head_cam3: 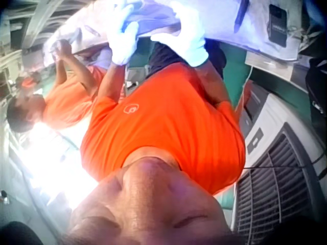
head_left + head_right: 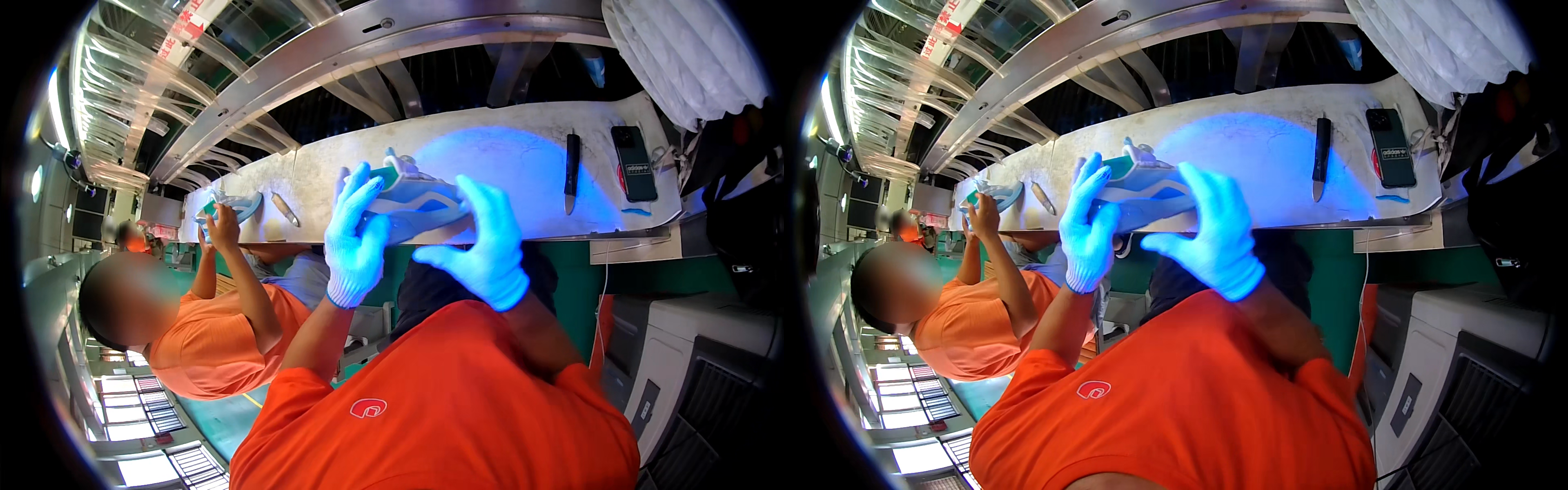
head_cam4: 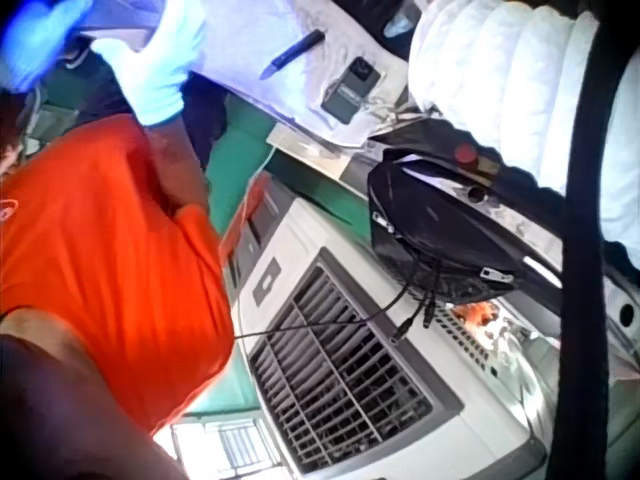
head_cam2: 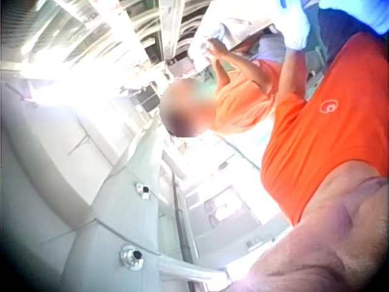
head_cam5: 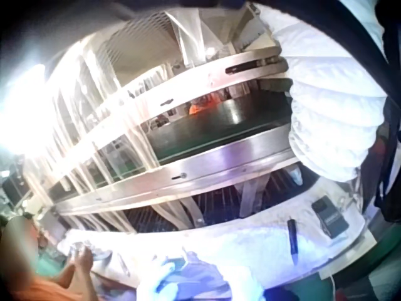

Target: The person uses a small black tool to scrape and clean the surface of a white and teal sneaker held in their left hand. They work on the upper mesh and side panels of the shoe, rotating it to access different areas. The person then places the sneaker on the table and uses the tool to clean the table surface before picking up the shoe again to continue the cleaning process.

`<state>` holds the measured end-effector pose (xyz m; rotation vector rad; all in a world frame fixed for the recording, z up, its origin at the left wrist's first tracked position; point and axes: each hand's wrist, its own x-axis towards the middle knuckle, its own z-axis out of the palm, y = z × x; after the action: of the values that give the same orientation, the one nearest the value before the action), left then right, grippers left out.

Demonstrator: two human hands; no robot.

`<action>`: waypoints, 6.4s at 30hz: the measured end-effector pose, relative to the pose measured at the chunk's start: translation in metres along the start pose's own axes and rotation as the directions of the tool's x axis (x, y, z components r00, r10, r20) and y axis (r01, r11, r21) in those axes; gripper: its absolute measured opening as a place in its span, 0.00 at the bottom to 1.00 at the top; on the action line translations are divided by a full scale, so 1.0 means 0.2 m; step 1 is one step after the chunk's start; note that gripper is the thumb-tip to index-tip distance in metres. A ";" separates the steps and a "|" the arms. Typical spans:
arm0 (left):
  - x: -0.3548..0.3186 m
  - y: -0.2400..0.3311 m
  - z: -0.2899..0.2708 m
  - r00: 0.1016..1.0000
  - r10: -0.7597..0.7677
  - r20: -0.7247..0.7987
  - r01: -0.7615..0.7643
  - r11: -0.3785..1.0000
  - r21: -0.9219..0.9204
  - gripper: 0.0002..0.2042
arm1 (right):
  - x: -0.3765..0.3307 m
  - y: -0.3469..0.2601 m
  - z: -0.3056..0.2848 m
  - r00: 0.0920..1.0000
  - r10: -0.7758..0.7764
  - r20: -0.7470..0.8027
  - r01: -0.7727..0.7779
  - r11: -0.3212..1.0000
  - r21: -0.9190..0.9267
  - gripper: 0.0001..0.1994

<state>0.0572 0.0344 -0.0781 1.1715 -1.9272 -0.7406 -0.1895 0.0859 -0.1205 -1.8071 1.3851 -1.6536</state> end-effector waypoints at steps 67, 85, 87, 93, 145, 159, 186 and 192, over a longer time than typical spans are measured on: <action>0.19 0.18 -0.02 0.996 -0.019 0.086 -0.037 0.796 0.605 0.37 | 0.58 0.43 0.51 0.764 0.367 0.531 -0.351 -0.455 0.818 0.25; 0.10 0.09 -0.05 0.997 -0.074 -0.026 0.076 0.830 0.552 0.34 | 0.62 0.16 0.60 0.686 0.677 0.267 -0.589 0.301 0.750 0.11; 0.05 0.00 -0.06 0.999 -0.021 -0.043 0.040 0.846 0.532 0.35 | 0.63 0.20 0.68 0.785 0.583 0.209 -0.559 0.523 0.644 0.13; -0.07 -0.12 -0.05 0.991 -0.024 -0.131 0.068 0.938 0.340 0.38 | 0.72 0.24 0.35 0.907 0.215 0.362 -0.275 0.954 0.122 0.21; 0.15 -0.24 0.11 0.998 0.031 0.053 -0.054 0.856 0.514 0.53 | 0.51 0.00 0.21 0.487 0.432 0.759 0.294 0.737 -0.609 0.36; 0.18 -0.18 0.04 0.992 -0.091 0.083 0.042 0.883 0.467 0.48 | 0.31 0.26 -0.19 0.823 0.500 0.270 -0.369 0.832 -0.414 0.44; 0.19 -0.11 0.47 0.882 0.408 0.237 -0.472 0.763 0.442 0.46 | 0.29 0.37 -0.13 0.672 0.460 0.580 -0.187 0.864 -0.468 0.36; 0.44 -0.20 0.41 0.762 0.544 0.351 -0.644 0.698 0.315 0.31 | 0.22 0.31 -0.13 0.644 0.619 0.449 -0.623 0.766 -0.162 0.28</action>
<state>-0.0197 -0.0545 -0.1276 0.5986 -2.5630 -0.0955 -0.2454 0.0293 -0.1355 -1.3499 1.5084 -0.7741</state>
